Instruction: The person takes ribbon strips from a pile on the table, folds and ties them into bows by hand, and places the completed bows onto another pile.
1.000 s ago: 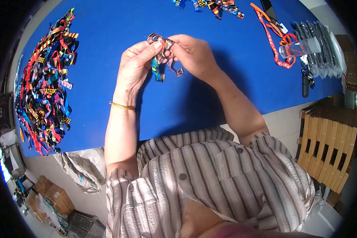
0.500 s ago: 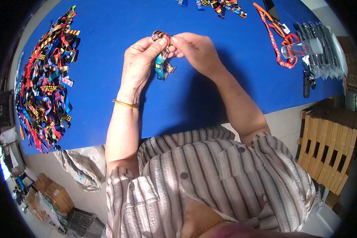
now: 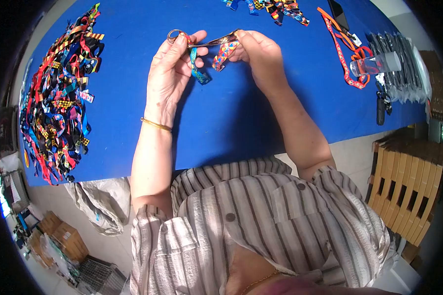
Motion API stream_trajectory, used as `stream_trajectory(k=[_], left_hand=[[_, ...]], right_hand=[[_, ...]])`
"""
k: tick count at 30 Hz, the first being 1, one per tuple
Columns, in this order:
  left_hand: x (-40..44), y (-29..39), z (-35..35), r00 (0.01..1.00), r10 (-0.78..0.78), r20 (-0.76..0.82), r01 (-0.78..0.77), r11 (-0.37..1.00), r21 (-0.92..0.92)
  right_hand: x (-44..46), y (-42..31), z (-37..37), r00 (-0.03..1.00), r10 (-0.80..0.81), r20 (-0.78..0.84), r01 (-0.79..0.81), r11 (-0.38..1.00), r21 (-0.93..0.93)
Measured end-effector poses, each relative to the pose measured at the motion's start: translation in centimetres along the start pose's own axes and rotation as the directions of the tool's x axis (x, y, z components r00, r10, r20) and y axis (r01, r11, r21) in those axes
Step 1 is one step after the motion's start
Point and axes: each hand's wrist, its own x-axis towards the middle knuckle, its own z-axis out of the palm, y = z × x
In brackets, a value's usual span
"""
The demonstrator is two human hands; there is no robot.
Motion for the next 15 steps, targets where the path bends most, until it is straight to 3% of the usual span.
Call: stream_trajectory(k=[4, 7, 8, 15], left_hand=[[-0.2, 0.4, 0.4, 0.993, 0.071, 0.091, -0.078, 0.994, 0.071], [-0.6, 0.7, 0.4, 0.981, 0.036, 0.190, -0.081, 0.968, 0.236], [-0.5, 0.5, 0.3, 0.975, 0.033, 0.220, -0.078, 0.977, 0.198], [-0.9, 0.2, 1.1, 0.973, -0.071, 0.220, 0.007, 0.960, 0.279]], right_hand=[[0.3, 0.3, -0.6, 0.985, 0.105, 0.138, -0.103, 0.994, -0.021], [0.1, 0.4, -0.3, 0.986, 0.062, 0.157, -0.049, 0.995, -0.088], [-0.1, 0.2, -0.1, 0.983, 0.070, 0.171, -0.050, 0.992, -0.120], [-0.5, -0.6, 0.1, 0.959, 0.089, 0.267, -0.043, 0.984, -0.175]])
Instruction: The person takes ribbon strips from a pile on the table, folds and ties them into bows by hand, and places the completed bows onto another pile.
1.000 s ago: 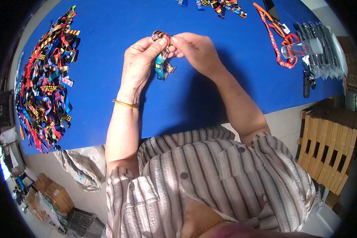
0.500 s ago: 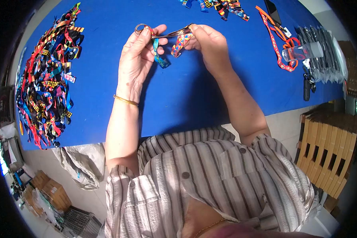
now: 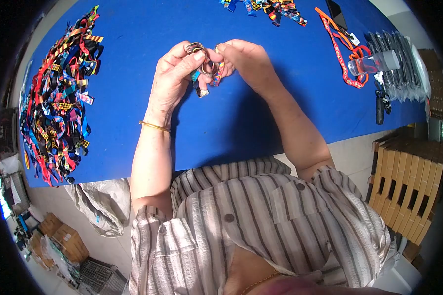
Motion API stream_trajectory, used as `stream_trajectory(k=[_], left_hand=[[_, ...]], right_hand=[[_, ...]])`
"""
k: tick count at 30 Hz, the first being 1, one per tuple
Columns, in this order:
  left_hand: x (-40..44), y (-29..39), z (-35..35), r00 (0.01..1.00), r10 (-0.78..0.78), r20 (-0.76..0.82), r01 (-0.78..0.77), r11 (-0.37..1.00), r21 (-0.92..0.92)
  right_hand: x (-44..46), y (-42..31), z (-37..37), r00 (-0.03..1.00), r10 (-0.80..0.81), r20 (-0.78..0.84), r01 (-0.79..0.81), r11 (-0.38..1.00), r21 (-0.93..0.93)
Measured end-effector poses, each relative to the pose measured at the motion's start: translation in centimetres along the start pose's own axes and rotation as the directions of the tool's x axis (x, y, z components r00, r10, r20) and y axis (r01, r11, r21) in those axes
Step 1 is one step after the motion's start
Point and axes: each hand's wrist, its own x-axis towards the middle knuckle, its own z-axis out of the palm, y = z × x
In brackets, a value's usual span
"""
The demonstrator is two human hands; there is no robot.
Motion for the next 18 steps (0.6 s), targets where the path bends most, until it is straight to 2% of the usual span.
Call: stream_trajectory(k=[4, 7, 10, 16, 18], left_hand=[[0.4, -0.8, -0.5, 0.997, 0.030, -0.069, -0.032, 0.999, -0.037], [0.4, -0.7, -0.7, 0.996, 0.008, -0.088, -0.025, 0.979, -0.203], [0.5, -0.6, -0.8, 0.997, -0.014, -0.076, -0.007, 0.963, -0.270], [0.5, -0.9, -0.5, 0.997, -0.044, -0.067, 0.030, 0.981, -0.194], [0.5, -0.8, -0.2, 0.992, -0.045, -0.115, 0.023, 0.982, -0.188]], right_hand=[[-0.2, -0.2, -0.3, 0.994, -0.061, 0.095, 0.055, 0.996, 0.071], [-0.2, 0.6, -0.2, 0.972, -0.138, 0.188, 0.098, 0.974, 0.205], [0.2, 1.3, -0.5, 0.978, -0.174, 0.118, 0.164, 0.983, 0.086], [0.2, 1.6, -0.7, 0.986, -0.134, 0.098, 0.133, 0.991, 0.013], [0.2, 1.4, -0.9, 0.979, -0.164, 0.123, 0.152, 0.983, 0.102]])
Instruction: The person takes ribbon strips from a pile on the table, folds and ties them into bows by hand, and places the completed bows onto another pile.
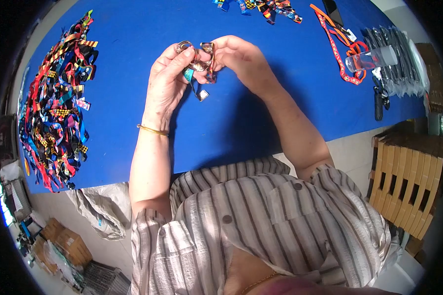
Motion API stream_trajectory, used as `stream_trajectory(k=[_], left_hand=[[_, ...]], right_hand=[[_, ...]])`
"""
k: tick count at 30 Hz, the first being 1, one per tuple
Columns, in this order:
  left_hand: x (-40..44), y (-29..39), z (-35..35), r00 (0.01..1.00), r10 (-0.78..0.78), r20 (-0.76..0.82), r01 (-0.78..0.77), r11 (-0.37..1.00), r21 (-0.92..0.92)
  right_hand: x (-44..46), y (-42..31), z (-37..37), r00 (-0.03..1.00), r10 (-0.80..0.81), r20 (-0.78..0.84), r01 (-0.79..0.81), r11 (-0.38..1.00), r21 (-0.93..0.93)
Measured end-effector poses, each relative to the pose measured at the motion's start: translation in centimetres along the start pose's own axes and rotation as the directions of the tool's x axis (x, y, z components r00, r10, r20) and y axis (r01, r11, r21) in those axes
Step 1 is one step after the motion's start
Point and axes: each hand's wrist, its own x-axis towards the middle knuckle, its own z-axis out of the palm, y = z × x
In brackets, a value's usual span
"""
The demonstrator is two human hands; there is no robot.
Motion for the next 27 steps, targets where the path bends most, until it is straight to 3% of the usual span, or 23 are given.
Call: stream_trajectory(k=[4, 7, 8, 11, 16, 23, 26, 27], left_hand=[[0.0, 0.1, -0.3, 0.999, 0.011, 0.033, -0.011, 1.000, 0.012], [0.2, -0.4, -0.2, 0.999, 0.037, -0.036, -0.035, 0.997, 0.066], [0.0, -0.4, 0.0, 0.999, 0.032, -0.035, -0.030, 0.998, 0.060], [-0.1, 0.0, 0.5, 0.999, 0.029, -0.024, -0.029, 0.999, 0.033], [0.3, 0.0, -0.4, 0.995, 0.060, -0.074, -0.060, 0.998, -0.003], [0.3, 0.1, -0.4, 0.997, 0.032, -0.065, -0.046, 0.976, -0.213], [0.3, -0.4, -1.1, 0.988, 0.085, 0.127, -0.045, 0.956, -0.289], [0.4, -0.4, -1.2, 0.990, 0.075, 0.121, -0.040, 0.961, -0.274]], right_hand=[[-0.1, -1.3, 1.6, 0.997, -0.002, -0.071, 0.009, 0.994, 0.105], [0.4, 0.0, 1.4, 0.988, 0.091, -0.128, -0.089, 0.996, 0.025], [0.4, 0.3, 1.4, 0.982, 0.101, -0.160, -0.089, 0.993, 0.083], [0.4, 0.2, 1.5, 0.961, 0.133, -0.244, -0.062, 0.959, 0.276], [0.4, 0.2, 1.6, 0.944, 0.076, -0.322, 0.008, 0.968, 0.251], [0.6, 1.1, 1.8, 0.927, 0.151, -0.342, -0.042, 0.951, 0.305], [0.5, 0.3, 2.7, 0.920, 0.175, -0.350, -0.053, 0.942, 0.332], [0.5, 0.5, 2.6, 0.926, 0.164, -0.339, -0.051, 0.946, 0.319]])
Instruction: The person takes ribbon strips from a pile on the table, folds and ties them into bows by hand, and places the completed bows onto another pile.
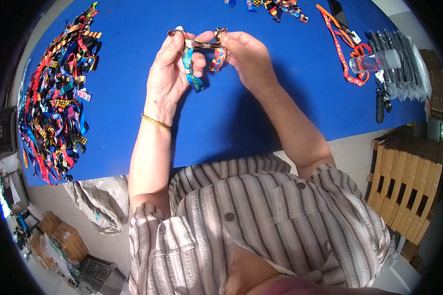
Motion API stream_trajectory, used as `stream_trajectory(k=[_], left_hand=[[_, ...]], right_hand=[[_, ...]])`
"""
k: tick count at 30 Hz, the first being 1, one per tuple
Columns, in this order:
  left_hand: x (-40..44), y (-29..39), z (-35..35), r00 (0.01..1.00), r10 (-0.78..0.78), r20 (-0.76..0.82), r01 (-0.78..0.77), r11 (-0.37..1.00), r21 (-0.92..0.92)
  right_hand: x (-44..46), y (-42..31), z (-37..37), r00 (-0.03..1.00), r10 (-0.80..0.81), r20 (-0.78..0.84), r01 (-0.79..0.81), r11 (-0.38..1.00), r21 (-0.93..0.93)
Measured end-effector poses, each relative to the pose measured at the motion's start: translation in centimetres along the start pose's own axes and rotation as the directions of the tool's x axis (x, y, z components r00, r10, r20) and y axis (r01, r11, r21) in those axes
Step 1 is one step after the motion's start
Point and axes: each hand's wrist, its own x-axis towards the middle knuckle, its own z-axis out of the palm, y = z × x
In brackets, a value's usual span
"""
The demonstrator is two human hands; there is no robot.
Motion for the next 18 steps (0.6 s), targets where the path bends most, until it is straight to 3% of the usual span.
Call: stream_trajectory(k=[11, 14, 18], left_hand=[[0.0, 0.5, 1.0, 0.973, -0.038, -0.229, 0.068, 0.990, 0.125], [0.1, 0.6, 0.2, 0.994, -0.048, -0.100, 0.060, 0.990, 0.128], [-0.1, 0.5, 0.4, 0.983, -0.086, -0.161, 0.097, 0.993, 0.063]], right_hand=[[0.6, 0.8, -1.0, 1.000, -0.021, 0.021, 0.022, 0.999, -0.038], [0.2, 0.3, -0.4, 1.000, 0.019, 0.022, -0.020, 0.999, 0.041], [0.2, 0.3, -0.4, 0.999, 0.026, 0.034, -0.027, 0.999, 0.023]])
